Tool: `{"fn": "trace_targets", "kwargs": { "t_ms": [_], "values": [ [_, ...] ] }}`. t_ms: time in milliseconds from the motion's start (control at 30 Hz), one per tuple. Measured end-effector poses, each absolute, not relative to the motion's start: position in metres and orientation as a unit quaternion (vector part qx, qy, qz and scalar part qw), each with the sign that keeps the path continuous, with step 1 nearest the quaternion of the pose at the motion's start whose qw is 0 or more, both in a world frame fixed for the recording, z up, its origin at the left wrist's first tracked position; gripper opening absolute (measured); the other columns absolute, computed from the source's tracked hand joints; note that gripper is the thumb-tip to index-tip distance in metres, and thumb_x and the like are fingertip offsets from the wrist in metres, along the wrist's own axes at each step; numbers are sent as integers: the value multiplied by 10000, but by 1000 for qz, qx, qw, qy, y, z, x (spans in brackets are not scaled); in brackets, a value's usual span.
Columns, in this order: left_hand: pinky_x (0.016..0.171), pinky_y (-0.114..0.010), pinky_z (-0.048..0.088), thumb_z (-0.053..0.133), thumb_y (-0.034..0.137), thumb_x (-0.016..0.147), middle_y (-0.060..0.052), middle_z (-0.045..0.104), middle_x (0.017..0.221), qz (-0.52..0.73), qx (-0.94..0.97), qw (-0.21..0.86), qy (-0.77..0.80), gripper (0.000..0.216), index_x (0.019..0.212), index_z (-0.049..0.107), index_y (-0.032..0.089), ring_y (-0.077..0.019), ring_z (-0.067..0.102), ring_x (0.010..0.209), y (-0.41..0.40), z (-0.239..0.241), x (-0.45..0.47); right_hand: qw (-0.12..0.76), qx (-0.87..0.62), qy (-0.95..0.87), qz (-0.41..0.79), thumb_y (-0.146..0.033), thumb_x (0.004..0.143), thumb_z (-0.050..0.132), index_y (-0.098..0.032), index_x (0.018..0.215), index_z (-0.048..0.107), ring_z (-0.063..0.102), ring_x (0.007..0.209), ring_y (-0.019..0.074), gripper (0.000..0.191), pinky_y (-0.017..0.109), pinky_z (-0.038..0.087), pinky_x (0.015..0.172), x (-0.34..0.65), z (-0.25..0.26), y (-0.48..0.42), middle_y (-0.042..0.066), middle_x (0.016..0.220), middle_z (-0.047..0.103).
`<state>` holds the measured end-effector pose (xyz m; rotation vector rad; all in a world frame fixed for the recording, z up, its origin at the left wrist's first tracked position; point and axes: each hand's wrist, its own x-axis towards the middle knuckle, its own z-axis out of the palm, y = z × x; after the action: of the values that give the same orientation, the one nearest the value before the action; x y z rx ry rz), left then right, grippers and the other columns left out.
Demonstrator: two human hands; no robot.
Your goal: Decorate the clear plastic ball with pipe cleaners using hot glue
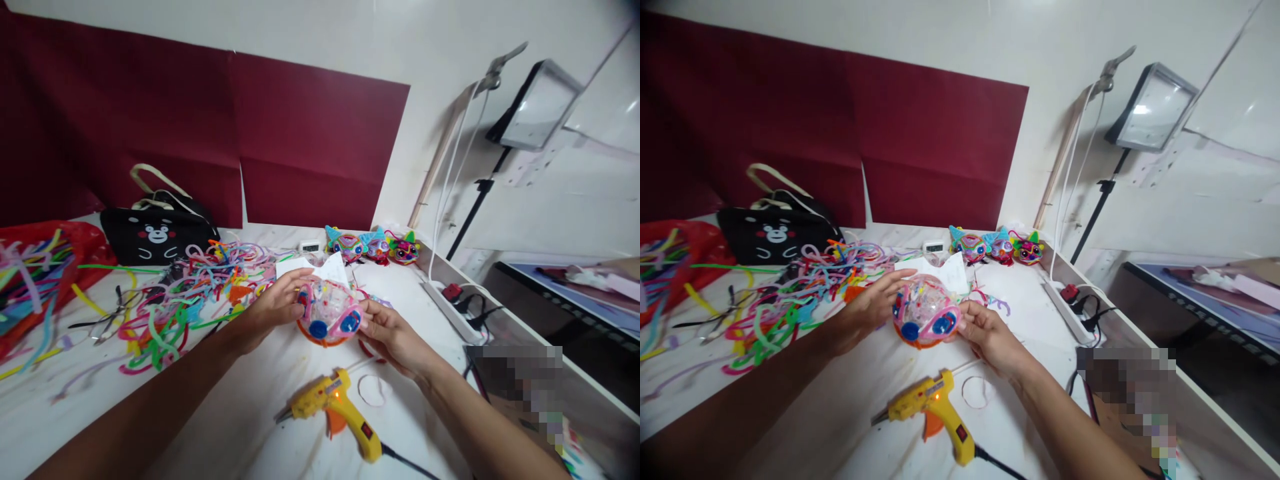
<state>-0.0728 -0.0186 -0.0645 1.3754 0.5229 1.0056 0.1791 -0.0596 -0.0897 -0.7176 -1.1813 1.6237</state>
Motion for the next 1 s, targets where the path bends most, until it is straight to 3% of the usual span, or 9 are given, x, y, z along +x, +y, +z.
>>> {"fn": "trace_targets", "kwargs": {
  "t_ms": [133,233,367,467,700,833,1000],
  "values": [
    [1077,-437,442,875,435,659,-144,521,1470,472,561,612,296,929,1462,432,290,-359,503,1353,-21,-78,-70,488,-297,-484,662,-376,725,883,-204,879,711,685,757,123,288,236,523,764,177,-92,-50,3,812,750],
    [975,-485,527,878,464,649,-154,479,1517,453,530,643,318,964,1473,399,323,-408,509,1342,-26,-89,-67,491,-297,-485,660,-393,714,886,-206,873,715,684,731,138,299,266,536,758,175,-94,-44,6,789,744],
    [883,-469,587,915,404,613,-152,485,1513,465,488,655,341,1066,1514,348,344,-419,556,1293,-34,-103,-61,497,-302,-480,657,-411,692,893,-205,859,703,677,704,136,326,280,537,762,171,-100,-37,-5,768,735],
    [924,-457,579,939,329,585,-139,457,1540,489,461,650,354,1132,1531,318,352,-402,560,1298,-39,-111,-55,501,-309,-474,655,-413,691,890,-208,876,692,677,706,135,340,295,537,784,167,-104,-34,-13,775,732],
    [1078,-469,480,913,271,633,-153,493,1520,525,446,640,341,952,1447,420,252,-378,523,1355,-43,-113,-47,495,-314,-477,655,-419,688,885,-200,872,682,676,719,141,351,305,536,770,156,-106,-30,-8,794,733],
    [1059,-485,478,921,285,614,-152,601,1390,546,449,603,369,845,1339,493,209,-361,607,1255,-40,-116,-47,492,-313,-484,653,-441,687,882,-206,876,683,677,732,147,361,312,535,780,148,-104,-28,-7,800,734],
    [981,-408,520,920,293,614,-110,689,1249,581,464,562,362,697,1212,574,199,-299,663,1148,-32,-125,-49,491,-314,-497,643,-471,680,882,-224,897,714,685,761,158,369,319,532,819,141,-100,-27,3,836,745]
  ]
}}
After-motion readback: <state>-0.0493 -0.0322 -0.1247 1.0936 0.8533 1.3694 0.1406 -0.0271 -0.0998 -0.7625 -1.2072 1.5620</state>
